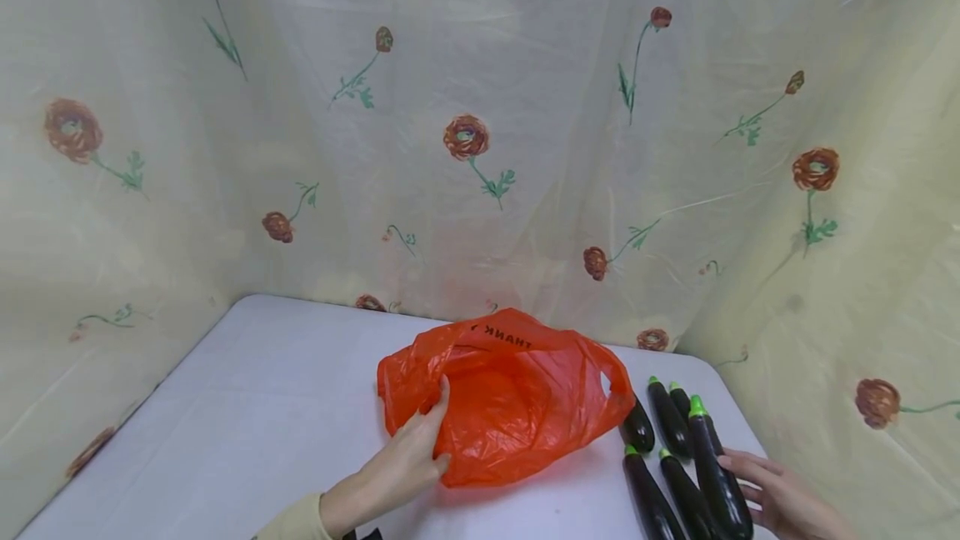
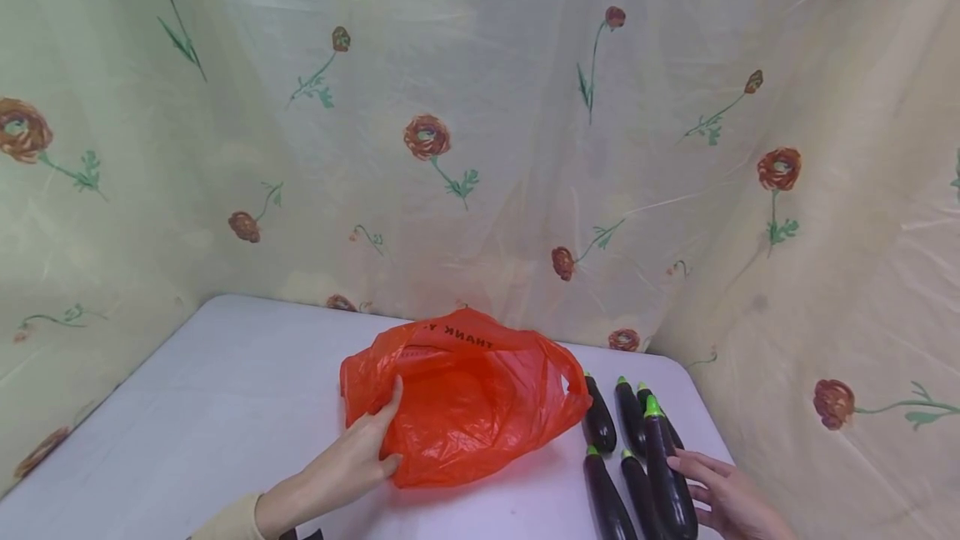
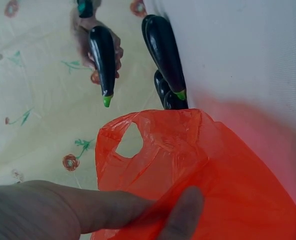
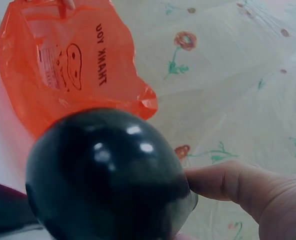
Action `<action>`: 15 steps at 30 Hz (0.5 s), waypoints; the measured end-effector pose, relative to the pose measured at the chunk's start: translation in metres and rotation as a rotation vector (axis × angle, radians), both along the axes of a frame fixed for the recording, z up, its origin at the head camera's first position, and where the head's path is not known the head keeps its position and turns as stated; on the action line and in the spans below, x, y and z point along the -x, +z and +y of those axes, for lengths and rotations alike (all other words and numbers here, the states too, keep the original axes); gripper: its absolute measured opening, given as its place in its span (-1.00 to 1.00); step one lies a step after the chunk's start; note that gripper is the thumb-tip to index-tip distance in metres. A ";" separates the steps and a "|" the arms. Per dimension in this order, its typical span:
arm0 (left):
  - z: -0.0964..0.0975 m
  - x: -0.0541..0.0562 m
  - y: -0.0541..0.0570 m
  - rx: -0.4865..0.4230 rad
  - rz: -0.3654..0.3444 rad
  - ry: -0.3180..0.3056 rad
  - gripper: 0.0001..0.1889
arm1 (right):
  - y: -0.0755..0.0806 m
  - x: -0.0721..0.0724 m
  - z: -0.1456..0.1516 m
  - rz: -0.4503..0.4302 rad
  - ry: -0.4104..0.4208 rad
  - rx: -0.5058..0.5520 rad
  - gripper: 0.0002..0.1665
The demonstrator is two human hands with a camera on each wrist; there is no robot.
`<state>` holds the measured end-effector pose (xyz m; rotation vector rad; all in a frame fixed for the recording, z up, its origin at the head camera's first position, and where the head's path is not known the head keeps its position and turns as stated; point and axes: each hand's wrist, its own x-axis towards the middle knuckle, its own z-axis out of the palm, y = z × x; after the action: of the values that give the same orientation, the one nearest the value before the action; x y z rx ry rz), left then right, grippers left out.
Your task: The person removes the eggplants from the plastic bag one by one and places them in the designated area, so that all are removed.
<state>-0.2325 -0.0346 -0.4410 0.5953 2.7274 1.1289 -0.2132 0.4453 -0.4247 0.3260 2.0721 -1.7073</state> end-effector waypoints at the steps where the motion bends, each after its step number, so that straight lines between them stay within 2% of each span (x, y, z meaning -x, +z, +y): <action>1: 0.000 0.000 0.000 0.000 0.004 -0.001 0.00 | -0.001 0.000 0.001 -0.010 -0.016 -0.037 -0.23; 5: 0.000 -0.001 -0.001 0.000 0.011 -0.003 0.00 | -0.006 -0.002 0.011 -0.001 0.006 -0.079 -0.23; 8: 0.000 -0.001 -0.001 -0.005 -0.005 -0.002 -0.01 | -0.011 -0.003 0.021 0.022 0.042 -0.076 -0.31; 12: 0.001 0.000 0.000 -0.013 -0.023 -0.001 0.00 | -0.016 -0.004 0.027 0.015 0.013 -0.126 -0.30; 15: 0.001 0.001 0.000 -0.010 -0.016 -0.002 0.00 | -0.020 -0.005 0.028 -0.016 -0.048 -0.163 -0.23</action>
<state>-0.2333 -0.0338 -0.4406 0.5877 2.7083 1.1424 -0.2083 0.4733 -0.4444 0.4417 2.2138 -1.5596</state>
